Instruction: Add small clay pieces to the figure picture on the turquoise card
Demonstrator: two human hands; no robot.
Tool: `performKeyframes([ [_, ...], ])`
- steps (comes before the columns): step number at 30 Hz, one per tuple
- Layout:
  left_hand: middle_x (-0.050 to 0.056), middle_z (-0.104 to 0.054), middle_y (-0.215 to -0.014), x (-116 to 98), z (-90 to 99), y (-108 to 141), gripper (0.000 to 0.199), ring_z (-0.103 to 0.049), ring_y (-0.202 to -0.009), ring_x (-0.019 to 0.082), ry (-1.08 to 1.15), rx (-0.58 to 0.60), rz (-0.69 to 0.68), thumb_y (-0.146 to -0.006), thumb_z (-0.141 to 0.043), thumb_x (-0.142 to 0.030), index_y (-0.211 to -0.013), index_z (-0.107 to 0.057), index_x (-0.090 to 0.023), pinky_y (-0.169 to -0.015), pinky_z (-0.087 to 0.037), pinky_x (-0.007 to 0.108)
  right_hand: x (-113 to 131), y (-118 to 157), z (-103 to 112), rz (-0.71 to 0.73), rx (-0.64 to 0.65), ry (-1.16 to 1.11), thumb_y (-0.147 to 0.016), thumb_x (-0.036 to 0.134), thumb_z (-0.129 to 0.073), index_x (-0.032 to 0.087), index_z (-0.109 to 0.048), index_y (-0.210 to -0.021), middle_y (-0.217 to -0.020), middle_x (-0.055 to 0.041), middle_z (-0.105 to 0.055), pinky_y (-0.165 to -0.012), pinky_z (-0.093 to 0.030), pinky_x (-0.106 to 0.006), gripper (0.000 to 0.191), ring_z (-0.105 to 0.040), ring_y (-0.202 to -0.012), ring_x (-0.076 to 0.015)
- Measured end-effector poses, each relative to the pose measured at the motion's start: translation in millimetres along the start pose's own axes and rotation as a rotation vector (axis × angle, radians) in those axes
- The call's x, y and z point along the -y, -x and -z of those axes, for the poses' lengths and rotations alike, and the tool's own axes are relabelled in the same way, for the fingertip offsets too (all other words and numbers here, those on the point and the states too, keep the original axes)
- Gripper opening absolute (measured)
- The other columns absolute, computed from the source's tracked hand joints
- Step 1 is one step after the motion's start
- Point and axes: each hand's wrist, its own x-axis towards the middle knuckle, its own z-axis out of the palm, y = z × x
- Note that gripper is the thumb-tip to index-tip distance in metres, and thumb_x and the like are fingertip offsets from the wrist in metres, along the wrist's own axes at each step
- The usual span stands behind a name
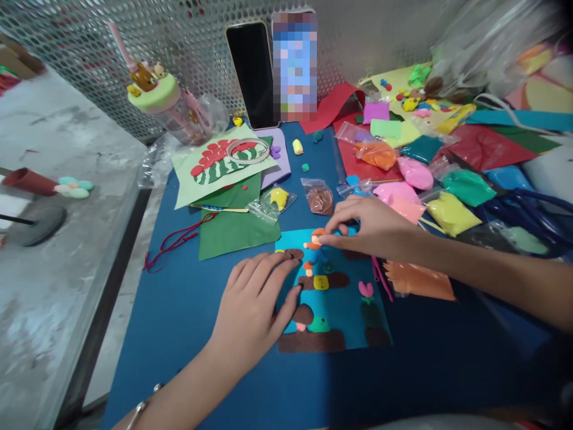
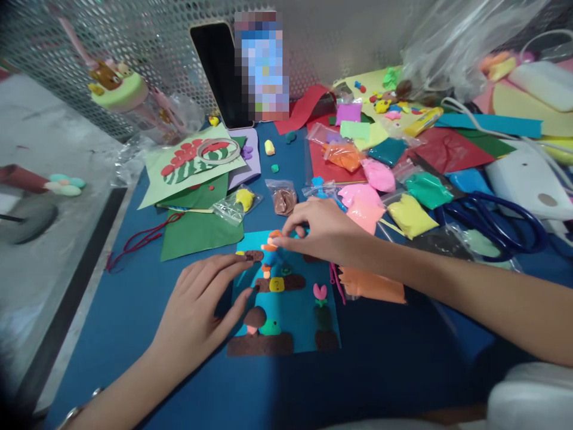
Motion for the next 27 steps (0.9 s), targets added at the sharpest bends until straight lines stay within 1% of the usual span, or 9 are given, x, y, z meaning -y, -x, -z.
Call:
performKeyframes([
  [3, 0.007, -0.066, -0.112, -0.5, -0.7, -0.4, 0.024, -0.059, -0.104, 0.022, 0.015, 0.004, -0.016, -0.089, -0.053, -0.022, -0.112, -0.059, -0.018, -0.087, -0.043, 0.036, -4.4, 8.3, -2.2, 0.027, -0.007, -0.007, -0.078, 0.050, -0.065, 0.022, -0.075, -0.073, -0.062, -0.0003, -0.058, -0.065, -0.036, -0.028, 0.029, -0.053, -0.068, -0.0149],
  [7, 0.007, -0.067, -0.109, -1.6, -2.1, 0.0, 0.022, -0.060, -0.103, 0.022, 0.030, 0.001, -0.034, -0.088, -0.054, -0.020, -0.109, -0.060, -0.018, -0.086, -0.044, 0.036, -8.3, 9.2, -4.4, 0.060, -0.002, 0.016, -0.079, 0.046, -0.065, 0.021, -0.074, -0.072, -0.062, -0.0001, -0.057, -0.066, -0.036, -0.029, 0.027, -0.052, -0.065, -0.0135],
  [10, 0.007, -0.067, -0.109, -3.0, -3.0, 0.5, 0.021, -0.060, -0.104, 0.021, 0.040, 0.009, -0.054, -0.088, -0.054, -0.019, -0.108, -0.061, -0.018, -0.089, -0.044, 0.036, -8.2, 8.5, -0.5, 0.033, -0.013, 0.006, -0.079, 0.044, -0.065, 0.021, -0.074, -0.072, -0.063, -0.0003, -0.058, -0.065, -0.037, -0.028, 0.026, -0.053, -0.066, -0.0138],
  [14, 0.007, -0.067, -0.109, -3.6, -3.4, 1.1, 0.022, -0.059, -0.105, 0.021, 0.035, 0.019, -0.073, -0.089, -0.053, -0.018, -0.109, -0.062, -0.017, -0.091, -0.043, 0.037, -9.7, 7.7, 7.0, -0.043, -0.032, -0.005, -0.078, 0.049, -0.065, 0.022, -0.074, -0.072, -0.068, -0.0012, -0.060, -0.060, -0.037, -0.027, 0.028, -0.053, -0.067, -0.0146],
  [19, 0.006, -0.068, -0.108, -2.9, -4.0, 1.9, 0.023, -0.060, -0.104, 0.021, 0.045, 0.019, -0.083, -0.089, -0.053, -0.018, -0.109, -0.062, -0.018, -0.091, -0.044, 0.037, -13.7, 5.6, 10.9, -0.039, -0.022, 0.013, -0.077, 0.052, -0.064, 0.022, -0.074, -0.072, -0.068, -0.0014, -0.060, -0.057, -0.037, -0.027, 0.032, -0.053, -0.064, -0.0143],
  [21, 0.006, -0.068, -0.107, -2.9, -4.4, 2.2, 0.023, -0.060, -0.103, 0.021, 0.050, 0.021, -0.087, -0.089, -0.053, -0.018, -0.110, -0.063, -0.018, -0.090, -0.044, 0.037, -14.8, 5.5, 13.3, -0.058, -0.029, 0.024, -0.077, 0.053, -0.063, 0.022, -0.074, -0.073, -0.068, -0.0015, -0.061, -0.056, -0.037, -0.027, 0.033, -0.053, -0.063, -0.0141],
  [27, 0.005, -0.069, -0.106, -2.5, -4.2, 1.4, 0.023, -0.061, -0.102, 0.021, 0.046, 0.007, -0.089, -0.088, -0.053, -0.017, -0.108, -0.064, -0.019, -0.090, -0.045, 0.037, -25.4, 10.4, 23.0, -0.057, -0.105, 0.026, -0.077, 0.053, -0.063, 0.022, -0.073, -0.071, -0.069, -0.0019, -0.061, -0.055, -0.037, -0.027, 0.033, -0.053, -0.064, -0.0145],
])
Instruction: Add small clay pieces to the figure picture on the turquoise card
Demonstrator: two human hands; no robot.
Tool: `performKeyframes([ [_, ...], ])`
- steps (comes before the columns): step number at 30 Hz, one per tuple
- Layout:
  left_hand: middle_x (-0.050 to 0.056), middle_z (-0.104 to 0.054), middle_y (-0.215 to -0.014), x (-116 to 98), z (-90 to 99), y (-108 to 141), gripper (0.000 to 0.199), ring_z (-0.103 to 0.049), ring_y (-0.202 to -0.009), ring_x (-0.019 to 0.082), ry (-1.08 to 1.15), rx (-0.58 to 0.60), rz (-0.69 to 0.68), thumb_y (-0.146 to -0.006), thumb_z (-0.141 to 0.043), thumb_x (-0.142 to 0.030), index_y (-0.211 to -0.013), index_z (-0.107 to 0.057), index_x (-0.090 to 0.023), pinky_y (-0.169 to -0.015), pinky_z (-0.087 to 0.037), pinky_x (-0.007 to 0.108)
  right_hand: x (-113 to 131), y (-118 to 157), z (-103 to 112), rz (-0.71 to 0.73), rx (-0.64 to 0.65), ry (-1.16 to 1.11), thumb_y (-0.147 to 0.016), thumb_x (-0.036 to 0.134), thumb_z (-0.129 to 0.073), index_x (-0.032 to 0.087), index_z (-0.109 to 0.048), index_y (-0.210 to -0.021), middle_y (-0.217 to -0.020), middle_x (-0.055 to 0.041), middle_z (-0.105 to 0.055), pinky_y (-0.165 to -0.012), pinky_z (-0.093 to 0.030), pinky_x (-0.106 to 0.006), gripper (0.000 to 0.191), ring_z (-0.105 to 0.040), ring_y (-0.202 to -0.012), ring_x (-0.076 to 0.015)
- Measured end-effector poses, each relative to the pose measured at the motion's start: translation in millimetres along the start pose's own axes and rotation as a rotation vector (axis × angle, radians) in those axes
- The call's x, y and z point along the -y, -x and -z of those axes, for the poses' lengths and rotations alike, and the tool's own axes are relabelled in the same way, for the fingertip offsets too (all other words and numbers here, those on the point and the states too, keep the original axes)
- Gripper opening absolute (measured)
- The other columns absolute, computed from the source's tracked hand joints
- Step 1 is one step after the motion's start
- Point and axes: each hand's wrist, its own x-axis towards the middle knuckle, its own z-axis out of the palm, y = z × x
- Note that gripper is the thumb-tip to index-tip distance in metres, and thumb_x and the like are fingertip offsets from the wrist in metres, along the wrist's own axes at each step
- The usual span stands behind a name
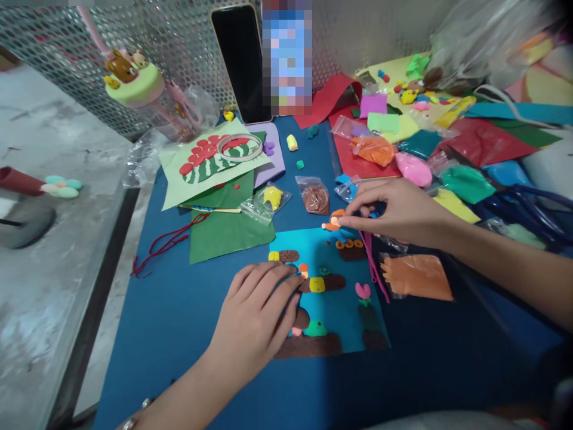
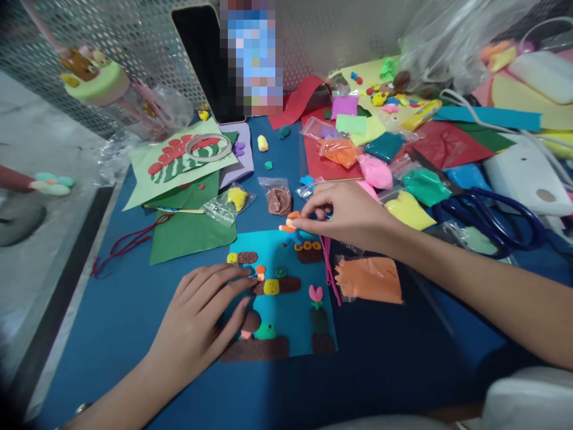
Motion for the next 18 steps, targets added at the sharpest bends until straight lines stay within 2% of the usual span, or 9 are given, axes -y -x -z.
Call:
performKeyframes([
  [9, 0.006, -0.069, -0.105, -0.6, 0.4, -0.9, 0.022, -0.061, -0.101, 0.020, 0.028, -0.002, -0.008, -0.088, -0.053, -0.016, -0.108, -0.064, -0.018, -0.090, -0.044, 0.036, -4.1, 7.3, -2.9, 0.098, 0.139, 0.022, -0.079, 0.051, -0.063, 0.022, -0.075, -0.077, -0.072, -0.0026, -0.063, -0.057, -0.038, -0.027, 0.031, -0.054, -0.063, -0.0136],
  [13, 0.005, -0.069, -0.105, -0.9, 1.2, -1.8, 0.022, -0.062, -0.101, 0.020, 0.028, -0.002, -0.009, -0.088, -0.053, -0.016, -0.108, -0.064, -0.019, -0.090, -0.045, 0.036, -2.6, 13.6, -3.5, 0.123, 0.142, -0.012, -0.079, 0.051, -0.064, 0.022, -0.075, -0.081, -0.072, -0.0029, -0.063, -0.059, -0.040, -0.028, 0.032, -0.056, -0.067, -0.0146],
  [18, 0.005, -0.070, -0.104, -1.6, 0.6, -1.9, 0.021, -0.062, -0.100, 0.019, 0.033, -0.007, -0.012, -0.089, -0.052, -0.016, -0.106, -0.064, -0.019, -0.091, -0.044, 0.036, 7.2, 26.0, -4.4, 0.093, 0.163, -0.064, -0.083, 0.040, -0.064, 0.019, -0.074, -0.079, -0.070, -0.0037, -0.062, -0.061, -0.040, -0.029, 0.023, -0.056, -0.067, -0.0151],
])
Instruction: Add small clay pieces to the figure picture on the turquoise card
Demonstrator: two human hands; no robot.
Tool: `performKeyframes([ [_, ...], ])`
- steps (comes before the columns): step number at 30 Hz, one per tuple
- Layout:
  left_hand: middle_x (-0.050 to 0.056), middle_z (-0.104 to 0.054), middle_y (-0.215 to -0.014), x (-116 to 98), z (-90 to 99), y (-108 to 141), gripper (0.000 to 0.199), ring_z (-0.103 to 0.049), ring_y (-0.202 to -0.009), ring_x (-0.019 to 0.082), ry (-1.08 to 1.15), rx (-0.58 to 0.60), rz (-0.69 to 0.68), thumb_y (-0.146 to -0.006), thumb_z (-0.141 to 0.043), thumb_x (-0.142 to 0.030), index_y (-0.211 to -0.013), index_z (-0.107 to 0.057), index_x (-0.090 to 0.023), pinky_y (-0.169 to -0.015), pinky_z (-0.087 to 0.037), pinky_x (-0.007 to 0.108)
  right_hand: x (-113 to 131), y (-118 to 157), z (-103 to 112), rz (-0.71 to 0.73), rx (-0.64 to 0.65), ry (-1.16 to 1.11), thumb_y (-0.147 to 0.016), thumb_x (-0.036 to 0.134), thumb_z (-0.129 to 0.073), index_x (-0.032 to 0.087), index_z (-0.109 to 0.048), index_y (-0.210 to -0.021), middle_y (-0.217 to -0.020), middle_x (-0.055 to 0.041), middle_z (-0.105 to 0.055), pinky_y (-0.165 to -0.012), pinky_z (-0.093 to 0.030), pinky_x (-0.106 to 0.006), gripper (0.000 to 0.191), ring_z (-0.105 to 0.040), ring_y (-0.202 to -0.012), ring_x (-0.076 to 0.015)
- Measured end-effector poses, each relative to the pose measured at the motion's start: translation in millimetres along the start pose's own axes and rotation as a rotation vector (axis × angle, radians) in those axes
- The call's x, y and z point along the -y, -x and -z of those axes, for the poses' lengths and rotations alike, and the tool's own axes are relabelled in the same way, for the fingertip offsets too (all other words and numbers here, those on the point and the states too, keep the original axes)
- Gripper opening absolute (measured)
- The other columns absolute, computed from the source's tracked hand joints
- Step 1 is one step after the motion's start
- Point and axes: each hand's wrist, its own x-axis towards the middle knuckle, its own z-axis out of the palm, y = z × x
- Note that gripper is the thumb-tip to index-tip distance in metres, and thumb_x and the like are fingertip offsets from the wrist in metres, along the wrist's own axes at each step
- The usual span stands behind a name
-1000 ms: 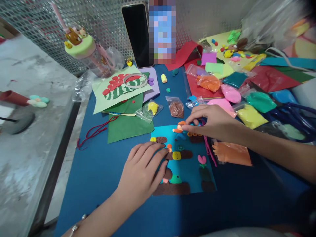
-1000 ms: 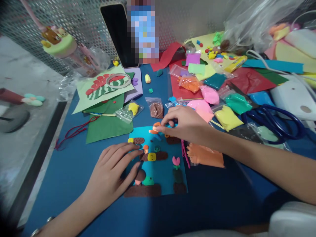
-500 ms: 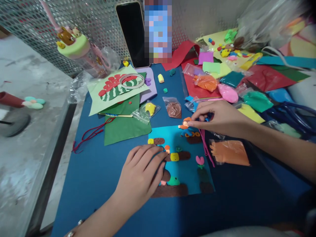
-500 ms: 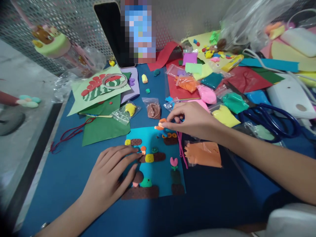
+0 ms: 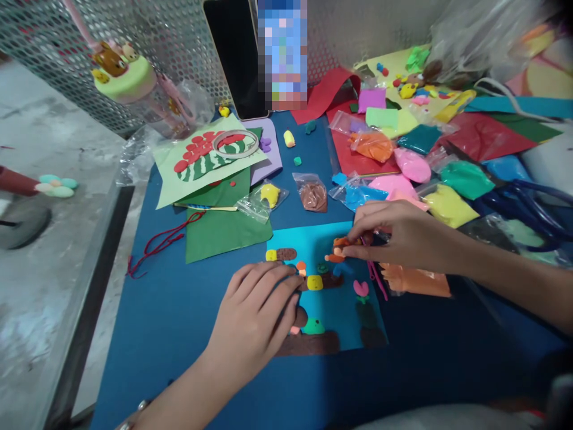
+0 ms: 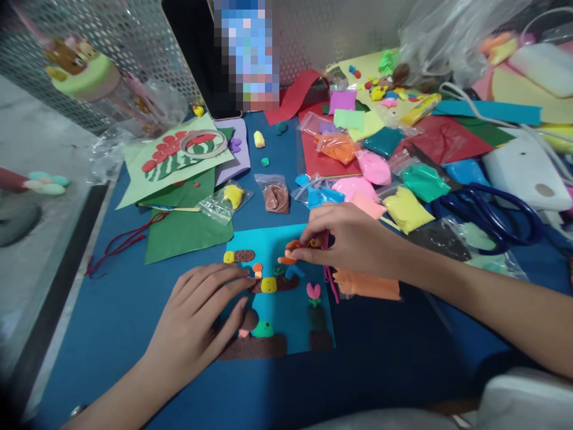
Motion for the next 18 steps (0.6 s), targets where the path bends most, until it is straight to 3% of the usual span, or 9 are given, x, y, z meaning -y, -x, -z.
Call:
performKeyframes([
  [4, 0.004, -0.071, -0.104, -1.7, 1.1, 0.9, 0.021, -0.062, -0.100, 0.019, 0.026, -0.015, -0.019, -0.087, -0.054, -0.014, -0.105, -0.064, -0.018, -0.093, -0.043, 0.035, 10.8, 10.3, -8.7, 0.024, 0.012, 0.026, -0.080, 0.045, -0.066, 0.022, -0.074, -0.075, -0.071, -0.0030, -0.064, -0.062, -0.039, -0.031, 0.025, -0.058, -0.067, -0.0165],
  [12, 0.003, -0.072, -0.103, -5.3, 4.1, 2.4, 0.019, -0.063, -0.099, 0.019, 0.034, -0.034, -0.047, -0.087, -0.055, -0.014, -0.103, -0.065, -0.018, -0.095, -0.041, 0.035, 27.2, 33.4, -28.0, 0.028, 0.037, 0.068, -0.081, 0.041, -0.067, 0.024, -0.072, -0.070, -0.068, -0.0009, -0.064, -0.080, -0.036, -0.037, 0.020, -0.058, -0.078, -0.0184],
  [18, 0.003, -0.072, -0.101, -3.1, 10.6, 1.3, 0.020, -0.063, -0.100, 0.019, -0.010, -0.053, -0.047, -0.086, -0.055, -0.012, -0.101, -0.065, -0.019, -0.095, -0.041, 0.037, 30.6, 31.9, -30.9, -0.008, 0.018, 0.043, -0.080, 0.041, -0.068, 0.025, -0.073, -0.074, -0.069, -0.0012, -0.064, -0.080, -0.035, -0.038, 0.017, -0.056, -0.079, -0.0191],
])
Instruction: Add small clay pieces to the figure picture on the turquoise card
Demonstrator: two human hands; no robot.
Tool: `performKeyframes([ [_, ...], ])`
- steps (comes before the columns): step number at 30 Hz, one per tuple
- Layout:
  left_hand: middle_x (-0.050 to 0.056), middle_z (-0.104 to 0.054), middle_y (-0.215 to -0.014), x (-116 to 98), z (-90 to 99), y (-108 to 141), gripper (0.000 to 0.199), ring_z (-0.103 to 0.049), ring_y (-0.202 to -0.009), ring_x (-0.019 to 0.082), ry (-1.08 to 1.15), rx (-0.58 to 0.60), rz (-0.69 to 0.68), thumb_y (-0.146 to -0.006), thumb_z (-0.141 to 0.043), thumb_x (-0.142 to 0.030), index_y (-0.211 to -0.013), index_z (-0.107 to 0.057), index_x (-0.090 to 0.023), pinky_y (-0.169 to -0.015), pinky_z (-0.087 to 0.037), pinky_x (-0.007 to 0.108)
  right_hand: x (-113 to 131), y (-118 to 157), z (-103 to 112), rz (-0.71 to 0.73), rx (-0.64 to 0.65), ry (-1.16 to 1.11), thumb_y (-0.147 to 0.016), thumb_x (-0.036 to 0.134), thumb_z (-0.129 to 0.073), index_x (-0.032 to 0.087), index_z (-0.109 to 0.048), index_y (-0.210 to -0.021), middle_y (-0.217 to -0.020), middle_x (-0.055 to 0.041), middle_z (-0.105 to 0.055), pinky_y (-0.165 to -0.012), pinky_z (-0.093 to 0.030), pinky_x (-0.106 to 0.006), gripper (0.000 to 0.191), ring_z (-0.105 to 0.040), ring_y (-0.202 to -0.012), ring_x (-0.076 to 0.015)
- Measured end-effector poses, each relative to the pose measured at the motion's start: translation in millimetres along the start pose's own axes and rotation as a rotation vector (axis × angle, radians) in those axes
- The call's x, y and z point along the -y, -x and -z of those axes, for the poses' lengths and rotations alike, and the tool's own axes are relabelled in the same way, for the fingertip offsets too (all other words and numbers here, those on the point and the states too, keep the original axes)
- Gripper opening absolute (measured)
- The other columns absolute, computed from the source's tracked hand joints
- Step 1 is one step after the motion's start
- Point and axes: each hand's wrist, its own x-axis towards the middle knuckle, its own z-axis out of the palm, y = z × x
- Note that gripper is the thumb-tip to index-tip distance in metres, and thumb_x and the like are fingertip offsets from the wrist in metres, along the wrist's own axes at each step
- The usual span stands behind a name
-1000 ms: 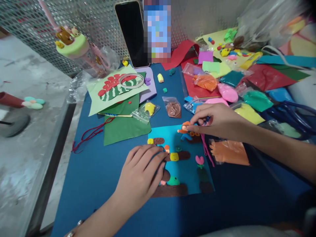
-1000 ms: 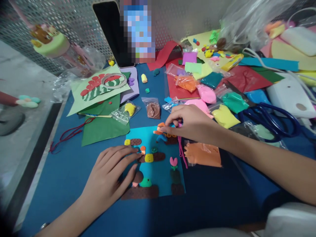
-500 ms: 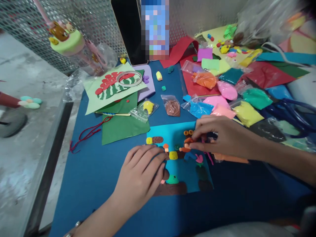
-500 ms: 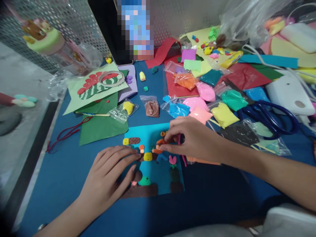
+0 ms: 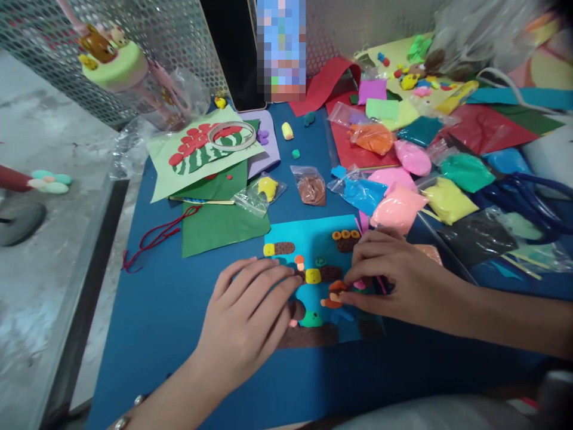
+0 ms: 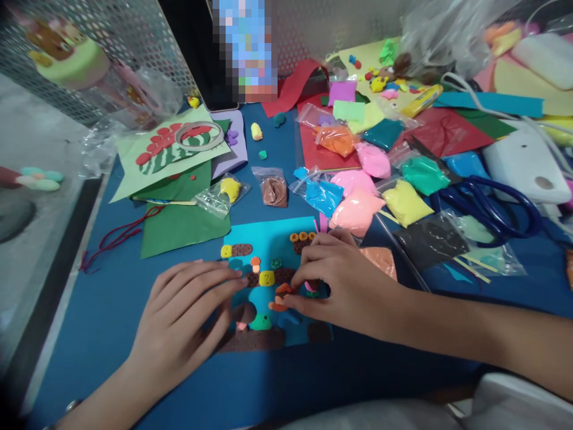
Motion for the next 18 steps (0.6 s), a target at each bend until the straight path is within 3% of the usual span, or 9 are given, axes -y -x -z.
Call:
performKeyframes([
  [3, 0.001, -0.072, -0.098, 0.2, 7.3, -1.7, 0.020, -0.064, -0.095, 0.018, -0.003, 0.015, 0.029, -0.084, -0.055, -0.010, -0.099, -0.065, -0.020, -0.094, -0.041, 0.036, 3.1, -5.2, -2.2, -0.004, -0.015, 0.004, -0.078, 0.042, -0.070, 0.026, -0.073, -0.073, -0.067, -0.0009, -0.064, -0.082, -0.034, -0.038, 0.018, -0.056, -0.083, -0.0197],
  [10, 0.000, -0.070, -0.103, -5.0, 16.9, 4.4, 0.024, -0.063, -0.096, 0.018, 0.108, 0.177, 0.137, -0.083, -0.060, -0.018, -0.107, -0.062, -0.023, -0.090, -0.042, 0.034, 6.6, -9.0, -6.8, 0.046, -0.058, -0.021, -0.080, 0.042, -0.069, 0.025, -0.073, -0.074, -0.068, 0.0010, -0.065, -0.080, -0.031, -0.036, 0.018, -0.056, -0.081, -0.0179],
  [15, -0.002, -0.069, -0.102, -7.0, 17.3, 8.8, 0.035, -0.064, -0.094, 0.015, 0.346, 0.142, 0.414, -0.083, -0.064, -0.025, -0.116, -0.054, -0.027, -0.079, -0.049, 0.025, 15.7, -15.9, -9.2, 0.119, -0.095, -0.060, -0.082, 0.038, -0.067, 0.026, -0.073, -0.078, -0.072, 0.0033, -0.067, -0.081, -0.030, -0.034, 0.014, -0.057, -0.077, -0.0144],
  [18, -0.004, -0.069, -0.099, -7.9, 13.1, 8.0, 0.033, -0.064, -0.093, 0.014, 0.525, 0.136, 0.497, -0.080, -0.068, -0.026, -0.111, -0.057, -0.028, -0.079, -0.049, 0.024, 24.2, -21.5, -12.1, 0.135, -0.060, -0.090, -0.081, 0.037, -0.069, 0.025, -0.072, -0.076, -0.072, 0.0037, -0.068, -0.080, -0.031, -0.033, 0.014, -0.057, -0.079, -0.0142],
])
